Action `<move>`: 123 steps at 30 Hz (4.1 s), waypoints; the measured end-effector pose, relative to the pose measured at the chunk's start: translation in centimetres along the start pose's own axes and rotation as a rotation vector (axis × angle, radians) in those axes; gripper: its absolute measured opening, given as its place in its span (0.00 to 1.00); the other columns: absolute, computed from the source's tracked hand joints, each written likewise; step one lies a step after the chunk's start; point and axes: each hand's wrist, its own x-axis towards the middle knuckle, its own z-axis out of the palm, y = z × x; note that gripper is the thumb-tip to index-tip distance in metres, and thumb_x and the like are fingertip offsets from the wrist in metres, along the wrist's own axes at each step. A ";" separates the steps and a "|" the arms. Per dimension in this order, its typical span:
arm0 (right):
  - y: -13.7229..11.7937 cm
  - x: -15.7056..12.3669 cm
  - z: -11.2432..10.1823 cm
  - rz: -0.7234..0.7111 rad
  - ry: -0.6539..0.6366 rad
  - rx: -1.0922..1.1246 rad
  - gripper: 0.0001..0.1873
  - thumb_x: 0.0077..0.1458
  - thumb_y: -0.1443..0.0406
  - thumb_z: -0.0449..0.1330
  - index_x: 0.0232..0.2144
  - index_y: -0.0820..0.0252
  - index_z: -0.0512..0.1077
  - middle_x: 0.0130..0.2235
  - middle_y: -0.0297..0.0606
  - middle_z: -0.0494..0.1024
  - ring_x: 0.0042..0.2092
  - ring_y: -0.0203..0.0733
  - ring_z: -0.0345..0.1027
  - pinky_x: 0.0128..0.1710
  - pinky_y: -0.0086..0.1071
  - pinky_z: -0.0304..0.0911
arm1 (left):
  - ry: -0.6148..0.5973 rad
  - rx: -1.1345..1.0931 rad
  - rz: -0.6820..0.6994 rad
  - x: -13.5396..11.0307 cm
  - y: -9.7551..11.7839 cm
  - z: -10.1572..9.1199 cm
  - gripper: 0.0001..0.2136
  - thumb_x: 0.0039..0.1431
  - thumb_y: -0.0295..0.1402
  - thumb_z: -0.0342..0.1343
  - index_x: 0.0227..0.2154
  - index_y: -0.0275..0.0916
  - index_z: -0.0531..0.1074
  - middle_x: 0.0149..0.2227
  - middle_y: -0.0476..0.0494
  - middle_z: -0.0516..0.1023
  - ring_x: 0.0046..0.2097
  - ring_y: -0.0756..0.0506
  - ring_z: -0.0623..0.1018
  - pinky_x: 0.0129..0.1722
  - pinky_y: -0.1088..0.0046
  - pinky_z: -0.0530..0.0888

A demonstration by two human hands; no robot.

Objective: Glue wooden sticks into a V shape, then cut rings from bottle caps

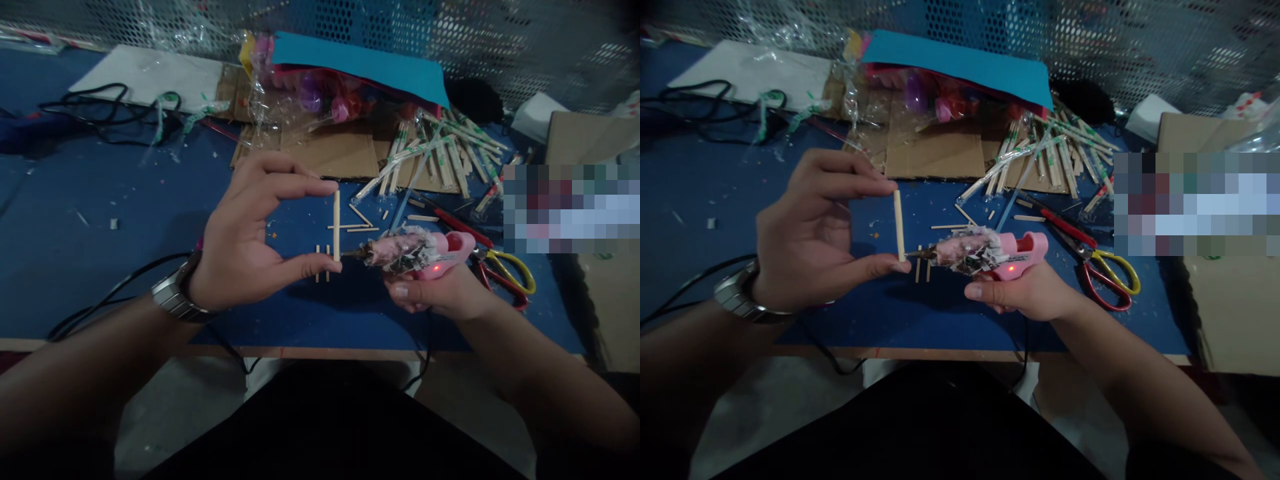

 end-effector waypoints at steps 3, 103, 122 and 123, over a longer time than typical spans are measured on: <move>-0.2 0.0 0.1 0.003 0.011 -0.012 0.22 0.51 0.51 0.76 0.27 0.59 0.72 0.21 0.28 0.69 0.19 0.30 0.61 0.15 0.24 0.59 | 0.000 0.011 0.009 0.0 0.0 0.0 0.29 0.58 0.52 0.71 0.60 0.54 0.74 0.56 0.43 0.76 0.62 0.34 0.76 0.65 0.47 0.76; -0.3 -0.2 0.1 -0.058 0.028 0.052 0.17 0.55 0.58 0.76 0.42 0.61 0.80 0.23 0.28 0.71 0.20 0.30 0.62 0.16 0.23 0.61 | 0.024 -0.033 0.234 0.4 -0.9 0.4 0.33 0.51 0.52 0.76 0.56 0.41 0.78 0.50 0.35 0.79 0.52 0.36 0.79 0.54 0.50 0.77; -0.2 -0.2 0.0 -0.065 0.033 0.054 0.15 0.55 0.58 0.76 0.37 0.60 0.78 0.22 0.29 0.72 0.20 0.31 0.64 0.16 0.23 0.60 | -0.013 -0.011 0.216 0.4 -0.4 0.3 0.30 0.57 0.54 0.72 0.58 0.49 0.76 0.50 0.39 0.78 0.52 0.36 0.79 0.54 0.48 0.79; -0.2 -0.2 0.0 -0.066 0.026 0.053 0.16 0.55 0.58 0.76 0.38 0.60 0.78 0.22 0.29 0.72 0.20 0.31 0.64 0.16 0.22 0.60 | -0.011 -0.006 0.221 0.4 -0.5 0.3 0.30 0.56 0.54 0.72 0.58 0.49 0.76 0.50 0.40 0.78 0.52 0.36 0.79 0.53 0.48 0.79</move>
